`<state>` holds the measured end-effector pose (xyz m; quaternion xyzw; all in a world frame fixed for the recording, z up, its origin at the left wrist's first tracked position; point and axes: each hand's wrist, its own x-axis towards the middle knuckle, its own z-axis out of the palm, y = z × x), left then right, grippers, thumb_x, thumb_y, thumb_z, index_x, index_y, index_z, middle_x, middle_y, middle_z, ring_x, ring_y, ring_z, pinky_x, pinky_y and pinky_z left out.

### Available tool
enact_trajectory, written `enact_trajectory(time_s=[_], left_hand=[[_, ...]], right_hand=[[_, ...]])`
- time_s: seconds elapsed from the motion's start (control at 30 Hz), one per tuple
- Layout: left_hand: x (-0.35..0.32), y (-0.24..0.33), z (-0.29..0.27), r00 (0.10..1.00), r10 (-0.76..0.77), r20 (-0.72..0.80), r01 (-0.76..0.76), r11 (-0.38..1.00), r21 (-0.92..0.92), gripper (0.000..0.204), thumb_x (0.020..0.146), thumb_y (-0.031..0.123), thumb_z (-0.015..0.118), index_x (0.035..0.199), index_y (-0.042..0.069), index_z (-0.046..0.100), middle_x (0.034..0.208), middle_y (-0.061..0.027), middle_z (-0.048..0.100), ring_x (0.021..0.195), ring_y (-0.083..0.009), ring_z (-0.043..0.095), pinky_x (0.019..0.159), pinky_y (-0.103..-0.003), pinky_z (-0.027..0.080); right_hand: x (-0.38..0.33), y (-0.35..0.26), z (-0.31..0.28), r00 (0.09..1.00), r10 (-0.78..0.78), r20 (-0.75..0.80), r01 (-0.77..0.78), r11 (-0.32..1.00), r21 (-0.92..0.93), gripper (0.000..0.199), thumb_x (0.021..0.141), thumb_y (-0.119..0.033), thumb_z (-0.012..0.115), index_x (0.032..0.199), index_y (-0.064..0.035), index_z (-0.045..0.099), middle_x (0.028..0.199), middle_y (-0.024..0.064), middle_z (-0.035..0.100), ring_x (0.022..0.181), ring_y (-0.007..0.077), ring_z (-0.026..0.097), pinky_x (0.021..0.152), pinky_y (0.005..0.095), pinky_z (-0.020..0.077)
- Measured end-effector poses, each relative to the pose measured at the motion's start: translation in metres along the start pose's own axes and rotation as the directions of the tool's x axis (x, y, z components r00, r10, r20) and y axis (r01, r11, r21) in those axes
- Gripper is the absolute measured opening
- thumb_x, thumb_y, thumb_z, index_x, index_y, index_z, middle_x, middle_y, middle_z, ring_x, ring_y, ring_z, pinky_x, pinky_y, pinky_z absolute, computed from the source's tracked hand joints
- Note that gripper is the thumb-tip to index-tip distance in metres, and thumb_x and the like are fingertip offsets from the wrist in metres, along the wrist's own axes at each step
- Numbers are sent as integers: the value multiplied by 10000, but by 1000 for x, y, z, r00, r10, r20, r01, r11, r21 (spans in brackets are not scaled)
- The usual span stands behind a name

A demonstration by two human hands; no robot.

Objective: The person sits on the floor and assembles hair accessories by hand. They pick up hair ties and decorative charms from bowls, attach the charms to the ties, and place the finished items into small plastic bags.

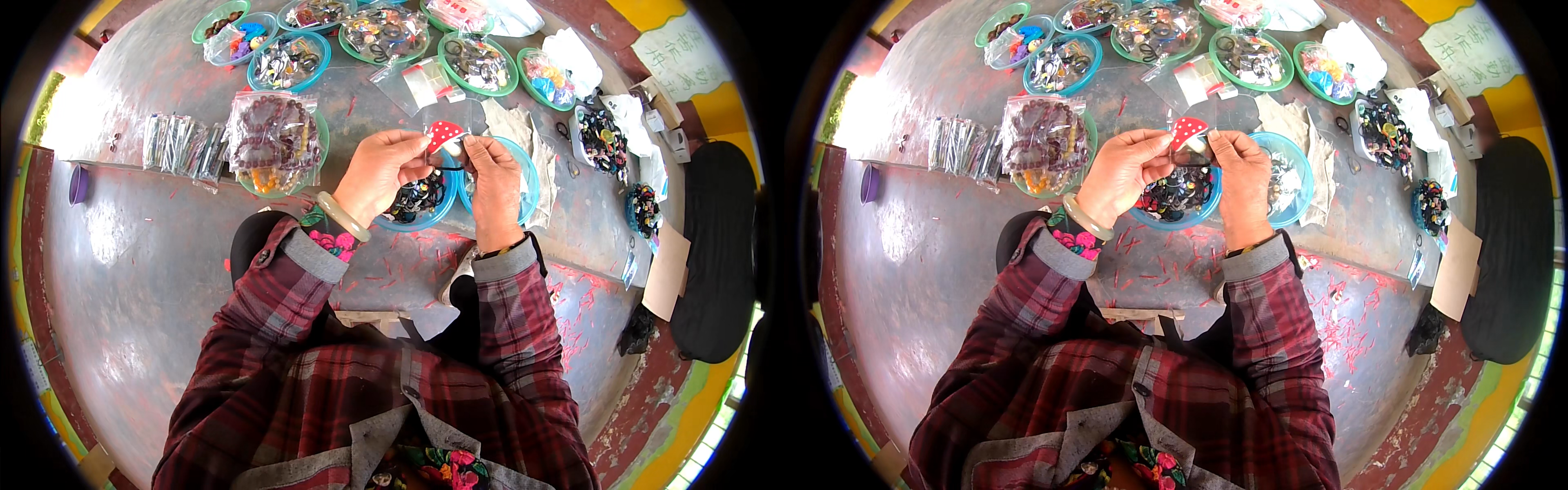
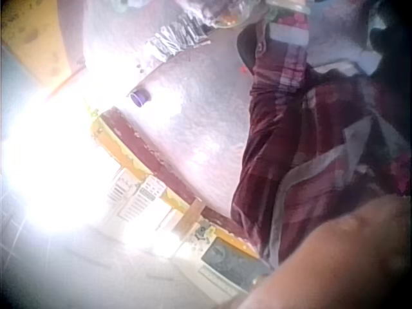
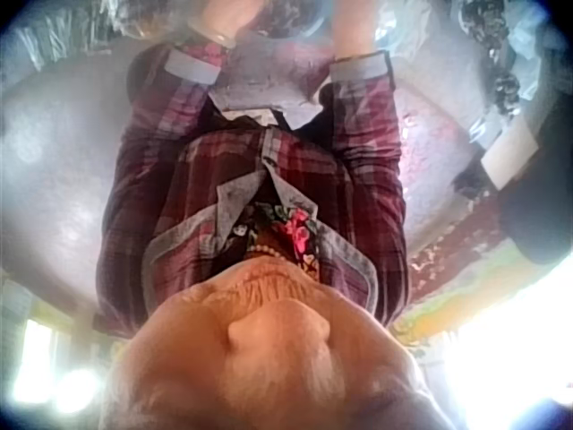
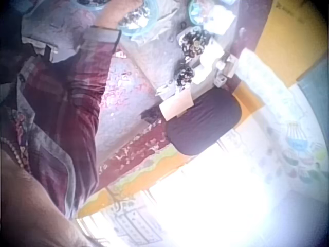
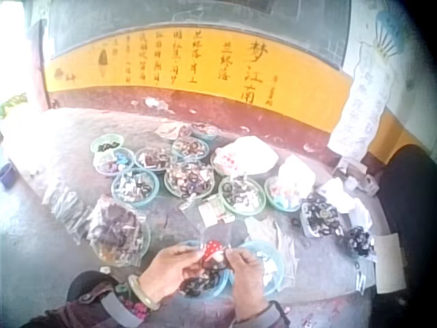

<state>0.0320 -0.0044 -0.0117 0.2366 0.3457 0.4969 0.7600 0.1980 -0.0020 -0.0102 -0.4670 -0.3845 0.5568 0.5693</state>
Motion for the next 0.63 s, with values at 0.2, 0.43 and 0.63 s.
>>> enact_trajectory(time_s=[0.2,0.43,0.63], left_hand=[[-1,0,0,999,20,-31,-21,999,-39,159,865,111,570,963,-14,584,835,-70,634,688,-130,607,647,-229,515],[1,-1,-1,997,72,-24,-72,997,9,155,891,105,529,954,-29,574,889,-76,612,755,-131,596,699,-251,528],[1,-1,3,996,85,16,-86,977,194,158,894,96,521,981,-26,573,961,-91,597,831,-152,598,756,-277,532]], right_hand=[[-1,3,6,999,10,-43,-7,996,84,100,831,-97,622,780,-11,627,666,-8,573,582,46,448,560,187,360],[-2,-4,11,995,88,43,-94,983,158,105,813,-130,649,786,-30,635,674,-16,582,588,48,469,557,190,364],[4,3,-3,954,220,203,-234,971,48,239,789,-192,684,964,-39,628,736,-20,605,639,52,522,591,190,385]])
